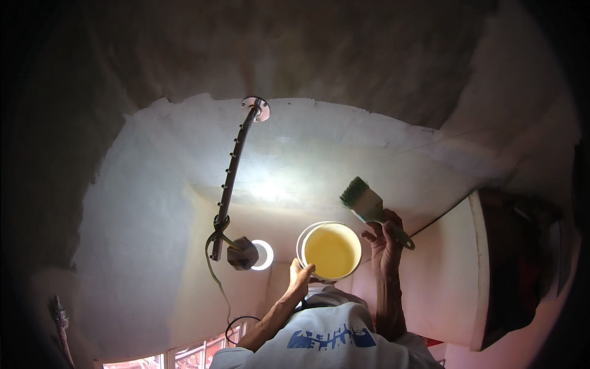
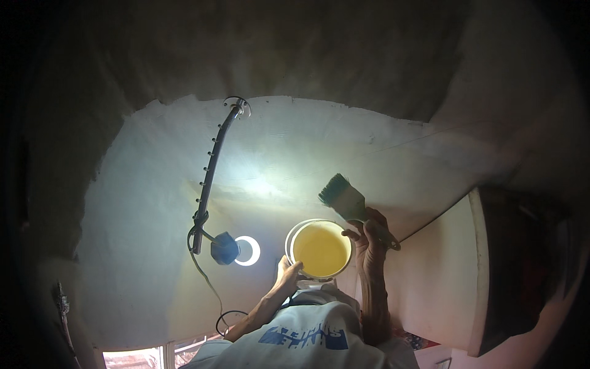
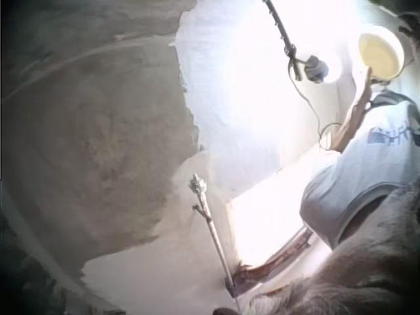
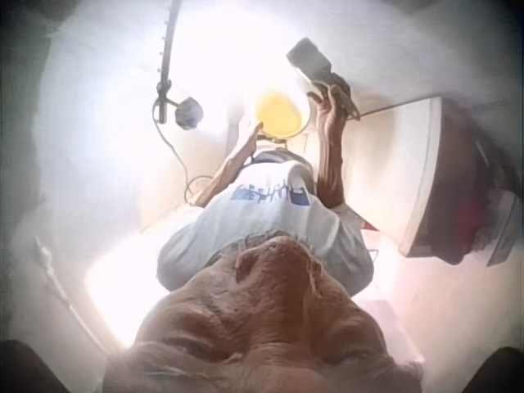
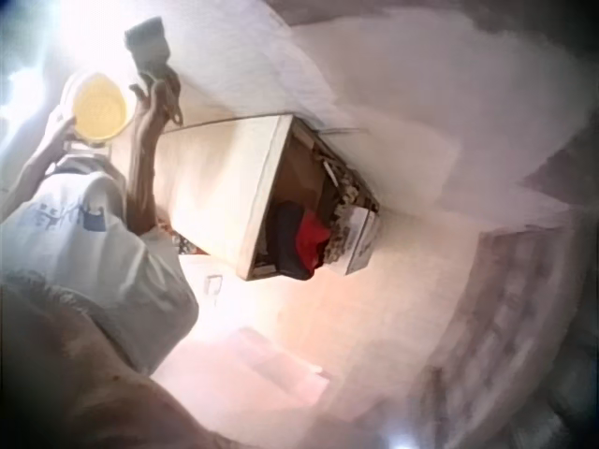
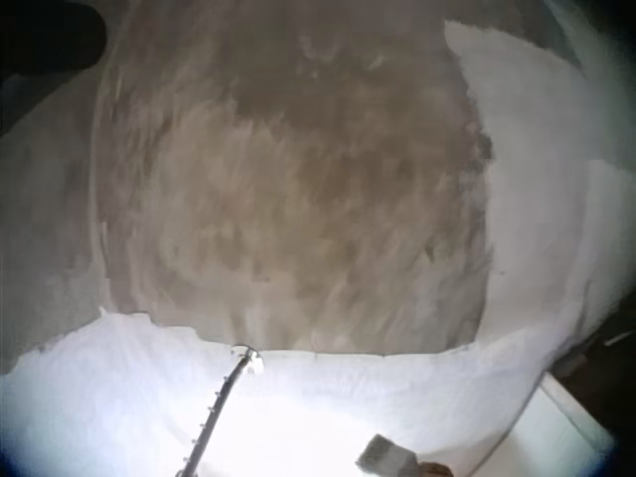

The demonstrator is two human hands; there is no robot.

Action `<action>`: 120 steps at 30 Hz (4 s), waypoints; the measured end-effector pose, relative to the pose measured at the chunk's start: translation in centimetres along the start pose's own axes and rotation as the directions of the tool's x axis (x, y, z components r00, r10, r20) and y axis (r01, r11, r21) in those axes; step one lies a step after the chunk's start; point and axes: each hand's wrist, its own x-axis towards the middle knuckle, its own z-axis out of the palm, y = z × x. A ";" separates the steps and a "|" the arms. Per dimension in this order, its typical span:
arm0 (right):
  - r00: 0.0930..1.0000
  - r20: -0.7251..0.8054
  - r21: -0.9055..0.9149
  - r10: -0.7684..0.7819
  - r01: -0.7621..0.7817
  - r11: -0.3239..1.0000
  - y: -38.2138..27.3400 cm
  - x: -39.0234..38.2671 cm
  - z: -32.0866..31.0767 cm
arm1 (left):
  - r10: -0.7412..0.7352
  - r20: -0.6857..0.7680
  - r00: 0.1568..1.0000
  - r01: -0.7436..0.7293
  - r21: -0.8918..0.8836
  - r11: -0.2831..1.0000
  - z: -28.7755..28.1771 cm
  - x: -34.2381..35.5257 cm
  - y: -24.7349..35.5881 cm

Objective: The person paints a ceiling with a brush and a bucket of paint. They repeatedly dip the brush into the bucket and apply paint to the ceiling surface, then place the bucket on a nearby shelf.

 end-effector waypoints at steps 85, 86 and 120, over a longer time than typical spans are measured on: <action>0.319 0.195 -0.812 -0.927 0.582 0.030 -11.0 13.0 -0.3 | -0.090 0.007 0.996 0.089 0.059 0.994 0.5 -0.6 1.6; 0.273 0.293 -0.827 -0.916 0.553 -0.100 -10.6 12.9 1.1 | -0.089 0.009 0.996 0.088 0.064 0.994 0.4 -0.2 1.1; 0.485 0.521 -0.618 -0.702 0.782 0.082 3.3 11.4 18.0 | -0.050 -0.040 0.998 0.050 0.006 0.999 0.2 0.3 -0.8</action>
